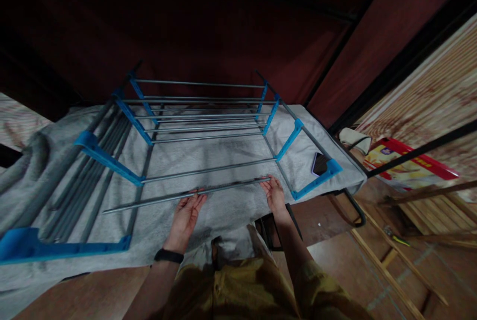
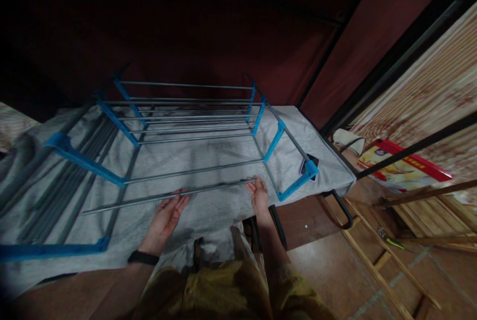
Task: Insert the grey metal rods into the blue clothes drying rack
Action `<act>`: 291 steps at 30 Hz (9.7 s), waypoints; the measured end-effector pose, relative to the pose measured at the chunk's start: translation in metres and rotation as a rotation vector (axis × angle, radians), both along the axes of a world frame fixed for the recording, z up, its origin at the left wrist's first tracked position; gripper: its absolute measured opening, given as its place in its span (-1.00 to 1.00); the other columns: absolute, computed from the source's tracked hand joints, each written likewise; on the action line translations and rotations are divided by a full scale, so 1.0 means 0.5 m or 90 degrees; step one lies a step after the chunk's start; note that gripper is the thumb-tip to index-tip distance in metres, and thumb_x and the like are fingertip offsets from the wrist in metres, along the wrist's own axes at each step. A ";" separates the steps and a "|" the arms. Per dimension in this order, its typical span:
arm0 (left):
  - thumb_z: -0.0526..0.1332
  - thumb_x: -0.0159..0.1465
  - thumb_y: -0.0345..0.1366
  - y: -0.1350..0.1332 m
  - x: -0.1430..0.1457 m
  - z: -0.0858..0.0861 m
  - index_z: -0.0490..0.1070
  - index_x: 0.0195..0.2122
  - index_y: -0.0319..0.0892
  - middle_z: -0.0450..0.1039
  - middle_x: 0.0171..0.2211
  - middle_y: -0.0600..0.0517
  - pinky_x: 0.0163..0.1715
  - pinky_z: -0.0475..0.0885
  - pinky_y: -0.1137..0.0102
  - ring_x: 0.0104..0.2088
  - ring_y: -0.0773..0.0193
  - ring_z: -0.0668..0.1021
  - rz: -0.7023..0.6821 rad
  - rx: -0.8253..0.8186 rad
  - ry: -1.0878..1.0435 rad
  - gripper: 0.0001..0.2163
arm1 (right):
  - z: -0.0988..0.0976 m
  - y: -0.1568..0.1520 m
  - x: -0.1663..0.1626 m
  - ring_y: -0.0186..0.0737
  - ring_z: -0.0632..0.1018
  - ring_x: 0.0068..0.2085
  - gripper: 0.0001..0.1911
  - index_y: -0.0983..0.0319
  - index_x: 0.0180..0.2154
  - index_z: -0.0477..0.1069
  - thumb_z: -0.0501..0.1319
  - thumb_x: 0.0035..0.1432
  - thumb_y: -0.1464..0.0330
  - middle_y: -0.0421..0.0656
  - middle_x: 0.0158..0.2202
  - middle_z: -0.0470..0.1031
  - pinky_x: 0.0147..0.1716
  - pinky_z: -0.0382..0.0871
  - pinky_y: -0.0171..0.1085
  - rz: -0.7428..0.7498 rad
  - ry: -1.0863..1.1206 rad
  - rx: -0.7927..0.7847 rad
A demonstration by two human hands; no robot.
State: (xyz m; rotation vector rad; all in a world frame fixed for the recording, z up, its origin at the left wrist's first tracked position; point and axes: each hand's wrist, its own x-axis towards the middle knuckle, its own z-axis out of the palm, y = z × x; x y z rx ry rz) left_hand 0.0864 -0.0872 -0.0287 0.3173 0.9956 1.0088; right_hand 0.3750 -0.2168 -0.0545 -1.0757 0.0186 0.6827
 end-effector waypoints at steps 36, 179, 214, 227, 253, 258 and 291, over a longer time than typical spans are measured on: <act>0.68 0.22 -0.34 -0.047 0.023 -0.028 0.66 -0.24 -0.21 0.78 -0.18 -0.12 -0.02 0.68 0.28 -0.22 0.19 0.78 -0.041 0.073 -0.063 -0.77 | -0.042 -0.068 0.066 -0.13 0.75 -0.24 -0.72 0.08 -0.37 0.48 0.57 -0.01 0.33 -0.22 -0.33 0.68 -0.04 0.80 -0.07 0.007 -0.039 -0.065; 0.44 0.21 -0.70 -0.033 0.002 0.021 0.66 -0.32 -0.22 0.79 -0.24 -0.10 -0.03 0.74 0.33 -0.24 0.21 0.80 0.006 -0.005 -0.004 -0.78 | -0.015 -0.049 0.035 -0.24 0.71 -0.28 -0.56 0.07 -0.37 0.42 0.67 -0.03 0.20 -0.32 -0.36 0.61 -0.07 0.74 -0.20 0.036 -0.047 -0.023; 0.78 -0.07 -0.11 -0.045 0.003 0.047 0.58 -0.21 -0.14 0.76 -0.19 -0.05 -0.09 0.63 0.26 -0.25 0.20 0.73 0.002 0.169 0.045 -0.48 | -0.049 -0.060 0.053 -0.29 0.69 -0.26 -0.63 0.06 -0.09 0.56 0.56 0.06 0.28 -0.34 -0.31 0.66 -0.01 0.71 -0.21 -0.025 -0.097 -0.017; 0.77 -0.08 -0.02 -0.047 0.019 0.071 0.62 -0.22 -0.14 0.77 -0.19 -0.08 -0.06 0.62 0.23 -0.24 0.18 0.73 -0.024 0.201 0.045 -0.47 | -0.024 -0.055 0.045 -0.28 0.68 -0.37 -0.76 0.07 -0.20 0.56 0.51 0.09 0.33 -0.34 -0.39 0.65 -0.09 0.74 -0.16 -0.040 -0.071 -0.035; 0.70 -0.02 -0.39 -0.022 0.016 0.009 0.58 -0.36 -0.14 0.75 -0.32 0.01 -0.10 0.70 0.27 -0.28 0.17 0.77 -0.003 0.094 0.032 -0.67 | -0.030 -0.041 0.032 -0.21 0.72 -0.29 -0.55 0.11 -0.19 0.63 0.68 0.00 0.07 -0.26 -0.34 0.68 -0.09 0.73 -0.17 -0.006 -0.072 -0.016; 0.60 0.11 -0.51 -0.023 0.021 0.008 0.63 -0.31 -0.17 0.78 -0.28 -0.03 -0.01 0.70 0.28 -0.26 0.18 0.78 -0.010 0.054 0.039 -0.78 | -0.021 -0.036 0.028 -0.24 0.72 -0.31 -0.59 0.11 -0.18 0.60 0.67 0.03 0.13 -0.28 -0.33 0.69 -0.14 0.73 -0.21 -0.022 -0.052 -0.003; 0.45 0.33 -0.53 -0.064 0.058 0.042 0.54 -0.36 -0.18 0.78 -0.26 -0.17 -0.04 0.74 0.27 -0.15 0.08 0.84 -0.107 -0.030 0.045 -0.82 | -0.004 -0.035 0.024 -0.26 0.72 -0.30 -0.51 0.08 -0.34 0.43 0.73 -0.01 0.19 -0.32 -0.33 0.65 -0.14 0.77 -0.22 -0.019 -0.053 0.025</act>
